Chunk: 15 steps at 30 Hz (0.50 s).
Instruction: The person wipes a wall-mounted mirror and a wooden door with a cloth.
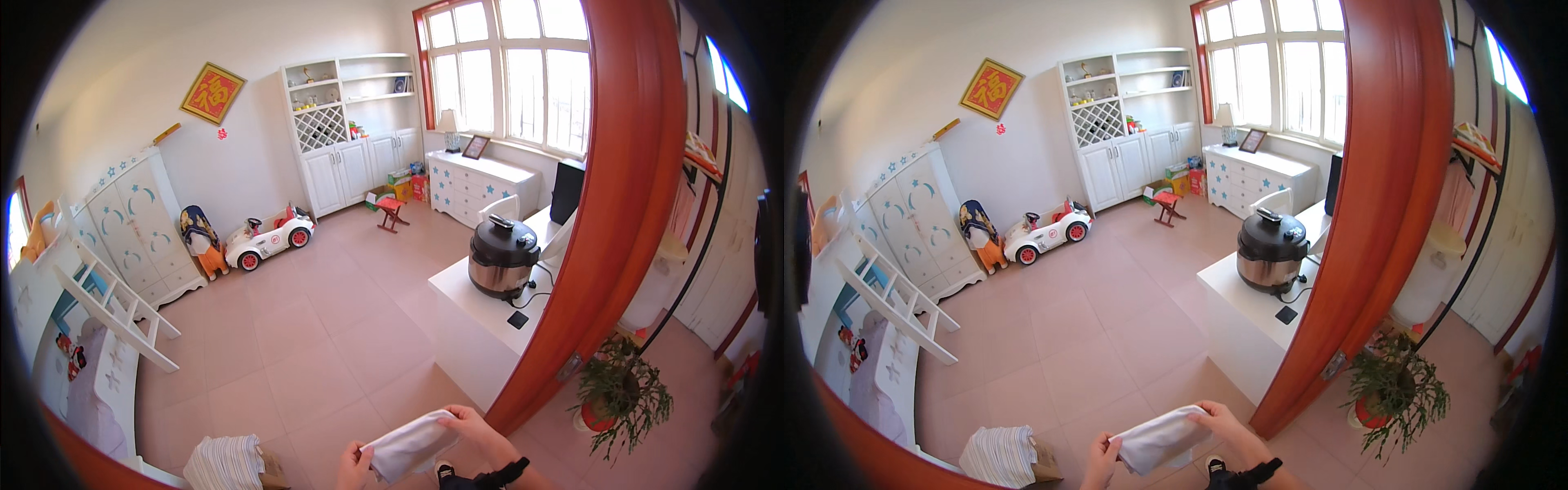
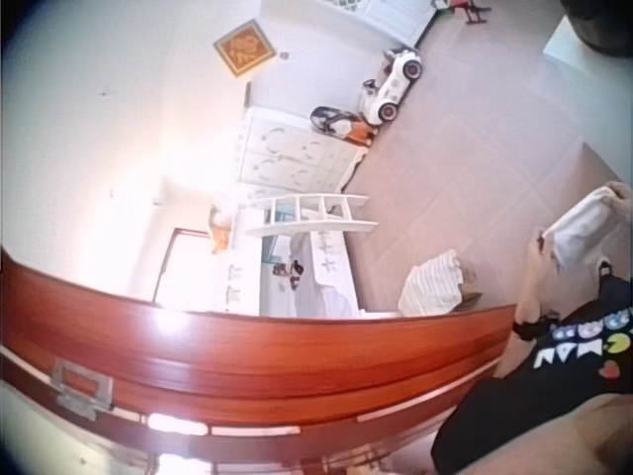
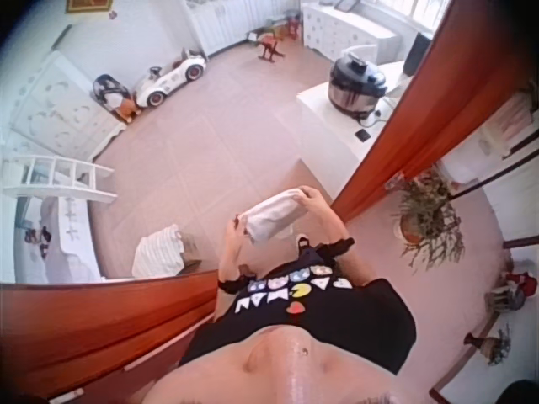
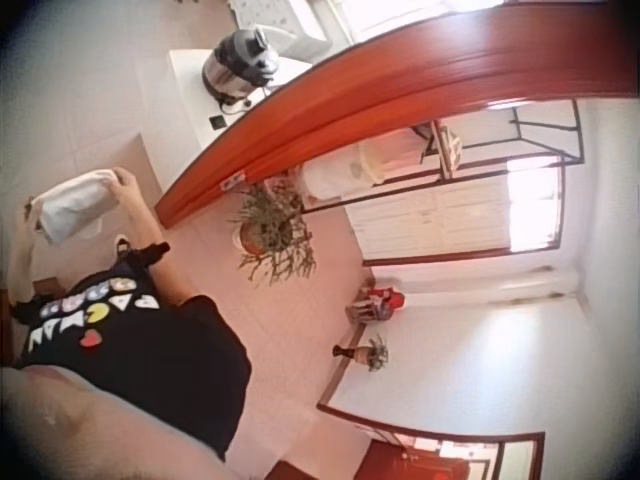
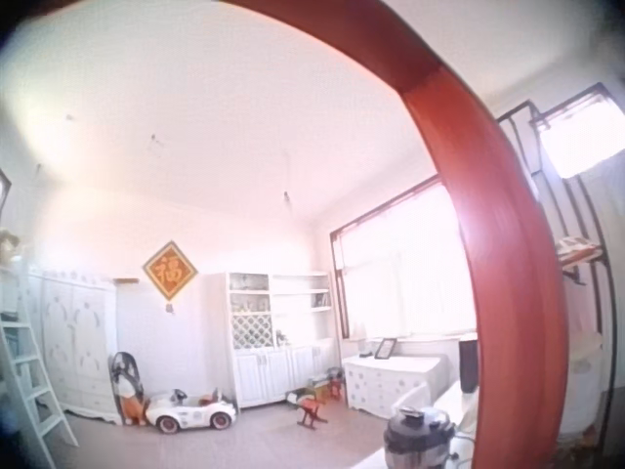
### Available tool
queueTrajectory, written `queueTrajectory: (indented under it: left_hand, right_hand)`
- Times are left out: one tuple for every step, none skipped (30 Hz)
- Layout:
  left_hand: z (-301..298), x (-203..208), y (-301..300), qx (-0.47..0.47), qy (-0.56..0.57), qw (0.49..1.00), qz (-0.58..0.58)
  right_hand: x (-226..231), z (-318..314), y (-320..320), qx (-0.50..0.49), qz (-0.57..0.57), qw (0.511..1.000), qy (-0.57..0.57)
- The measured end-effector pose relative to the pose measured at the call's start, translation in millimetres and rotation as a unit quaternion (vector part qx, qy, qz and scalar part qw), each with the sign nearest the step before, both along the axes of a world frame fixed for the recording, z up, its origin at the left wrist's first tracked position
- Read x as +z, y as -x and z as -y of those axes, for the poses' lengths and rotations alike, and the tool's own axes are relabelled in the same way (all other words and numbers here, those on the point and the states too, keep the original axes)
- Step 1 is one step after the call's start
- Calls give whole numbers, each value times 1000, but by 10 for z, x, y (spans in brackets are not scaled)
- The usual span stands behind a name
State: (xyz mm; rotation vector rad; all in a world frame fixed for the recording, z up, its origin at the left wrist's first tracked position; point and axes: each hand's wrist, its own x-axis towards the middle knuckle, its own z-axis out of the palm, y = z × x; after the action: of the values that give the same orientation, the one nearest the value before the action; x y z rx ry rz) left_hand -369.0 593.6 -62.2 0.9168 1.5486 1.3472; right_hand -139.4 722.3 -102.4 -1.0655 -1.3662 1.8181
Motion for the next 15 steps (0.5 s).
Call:
queueTrajectory:
  left_hand:
    - [-209, -40, -11, -7, -1, 997, 78]
    - [-406, -66, -57, -11, 7, 997, 73]
    - [-614, -61, -102, -15, 2, 996, 89]
    - [-814, -53, -156, -20, -3, 994, 105]
    - [-1019, -53, -217, -19, 5, 995, 100]
    - [-1220, -52, -313, -36, -1, 993, 113]
    - [-1401, -69, -404, -56, -8, 990, 128]
    - [-1554, -133, -444, -77, -1, 992, 104]
    - [-1682, -117, -515, -75, 3, 992, 103]
    - [-1814, -79, -584, -95, -12, 991, 96]
    - [-1943, -16, -666, -113, -28, 989, 90]
    - [-2038, 92, -776, -111, -7, 982, 153]
    - [-2141, 113, -814, -100, -8, 984, 150]
    - [-2235, 128, -830, -144, -18, 983, 109]
    - [-2329, 159, -821, -187, -27, 980, 67]
  right_hand:
    - [-126, -232, -32, -4, -5, 1000, 8]
    - [-257, -457, -74, -34, 12, 997, -72]
    - [-285, -605, -70, -61, 28, 987, -149]
    - [-300, -732, -110, -63, 23, 988, -140]
    - [-169, -876, -133, -16, 28, 994, -105]
    - [-117, -999, -163, 29, 33, 996, -72]
    - [-162, -1108, -174, 25, 29, 997, -67]
    - [-219, -1216, -139, 87, 6, 996, -29]
    - [-272, -1319, -96, 152, -16, 988, 9]
    - [-323, -1363, -27, 164, -15, 985, 51]
    - [-359, -1388, 47, 177, -14, 980, 93]
    - [-330, -1393, 117, 169, -35, 973, 151]
    - [-353, -1502, 209, 235, 71, 967, 67]
    - [-362, -1573, 276, 246, 69, 965, 65]
    - [-360, -1603, 347, 235, -1, 969, 83]
